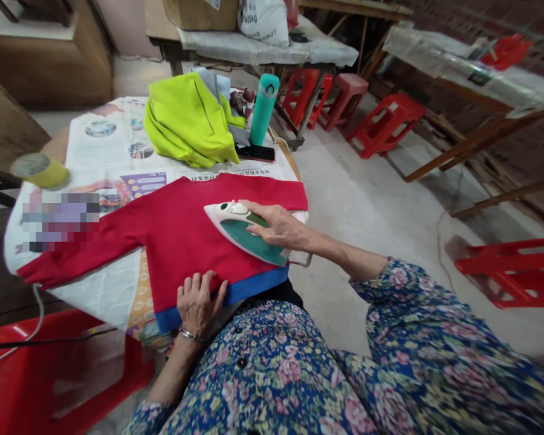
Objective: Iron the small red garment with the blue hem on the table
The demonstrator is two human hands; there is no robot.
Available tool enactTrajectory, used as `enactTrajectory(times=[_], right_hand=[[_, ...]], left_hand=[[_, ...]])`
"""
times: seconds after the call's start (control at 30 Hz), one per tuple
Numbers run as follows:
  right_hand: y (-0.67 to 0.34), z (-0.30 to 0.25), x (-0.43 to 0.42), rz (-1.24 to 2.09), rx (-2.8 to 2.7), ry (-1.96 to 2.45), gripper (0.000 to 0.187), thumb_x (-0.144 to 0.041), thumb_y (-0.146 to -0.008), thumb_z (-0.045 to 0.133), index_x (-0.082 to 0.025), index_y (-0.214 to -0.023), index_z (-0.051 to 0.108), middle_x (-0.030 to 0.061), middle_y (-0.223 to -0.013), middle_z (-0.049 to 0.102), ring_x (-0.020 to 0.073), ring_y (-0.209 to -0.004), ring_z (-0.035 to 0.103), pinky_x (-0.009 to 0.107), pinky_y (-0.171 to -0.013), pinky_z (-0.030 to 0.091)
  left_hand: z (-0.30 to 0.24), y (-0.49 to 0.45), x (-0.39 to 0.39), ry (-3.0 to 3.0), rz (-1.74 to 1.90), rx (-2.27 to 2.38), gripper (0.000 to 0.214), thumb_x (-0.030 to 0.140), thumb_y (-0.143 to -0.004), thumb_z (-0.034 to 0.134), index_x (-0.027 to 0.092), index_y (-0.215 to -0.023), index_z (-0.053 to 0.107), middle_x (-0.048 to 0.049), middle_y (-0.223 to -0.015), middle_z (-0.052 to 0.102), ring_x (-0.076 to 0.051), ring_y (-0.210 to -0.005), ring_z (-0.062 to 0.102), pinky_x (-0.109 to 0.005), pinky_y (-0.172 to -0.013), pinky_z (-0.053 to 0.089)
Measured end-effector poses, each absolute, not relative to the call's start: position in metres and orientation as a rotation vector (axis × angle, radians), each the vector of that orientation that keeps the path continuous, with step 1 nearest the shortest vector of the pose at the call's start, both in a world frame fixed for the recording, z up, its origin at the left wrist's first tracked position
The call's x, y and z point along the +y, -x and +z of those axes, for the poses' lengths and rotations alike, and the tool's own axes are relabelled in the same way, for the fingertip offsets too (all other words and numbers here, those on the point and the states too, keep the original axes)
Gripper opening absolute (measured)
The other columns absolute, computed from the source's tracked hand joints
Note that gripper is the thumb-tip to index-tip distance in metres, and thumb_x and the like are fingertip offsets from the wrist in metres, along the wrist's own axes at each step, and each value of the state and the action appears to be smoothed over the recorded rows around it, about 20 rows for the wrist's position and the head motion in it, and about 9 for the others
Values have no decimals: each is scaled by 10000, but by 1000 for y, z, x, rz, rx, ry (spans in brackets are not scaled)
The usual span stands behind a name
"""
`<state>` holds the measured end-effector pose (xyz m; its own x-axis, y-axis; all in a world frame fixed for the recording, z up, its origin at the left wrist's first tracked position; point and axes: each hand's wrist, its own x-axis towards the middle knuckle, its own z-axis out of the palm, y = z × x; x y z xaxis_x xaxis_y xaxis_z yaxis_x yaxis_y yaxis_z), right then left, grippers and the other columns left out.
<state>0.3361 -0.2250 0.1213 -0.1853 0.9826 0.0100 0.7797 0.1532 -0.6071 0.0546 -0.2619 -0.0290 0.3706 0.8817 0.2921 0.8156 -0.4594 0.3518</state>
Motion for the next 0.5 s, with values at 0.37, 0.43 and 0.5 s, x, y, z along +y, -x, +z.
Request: enactTrajectory(times=[0.37, 0.43, 0.5], right_hand=[[-303, 110, -234, 694, -2571, 1483, 653, -177, -1059, 685, -263, -1688, 534, 150, -1412, 770, 294, -1175, 758, 393, -888, 609], [-301, 112, -235, 656, -2633, 1531, 663, -205, -1077, 673, -262, -1715, 503, 137, -1337, 780, 285, -1128, 755, 373, -838, 583], [-297, 111, -238, 594, -2634, 1596, 657, -223, -1101, 638, -261, -1737, 477, 132, -1286, 775, 277, -1096, 744, 366, -810, 559]], left_hand=[[76, -98, -132, -2075, 1060, 1498, 288, 412, -1031, 554, 212, -1091, 752, -51, -969, 782, -213, -893, 734, -369, -886, 604], [88, -126, -79, -2279, 596, 1519, 338, 358, -1033, 557, 204, -1270, 743, -98, -1144, 806, -254, -1087, 752, -415, -1018, 599], [87, -151, -39, -2340, 435, 1513, 366, 343, -997, 638, 187, -1313, 740, -178, -1321, 780, -339, -1273, 715, -509, -1116, 562]])
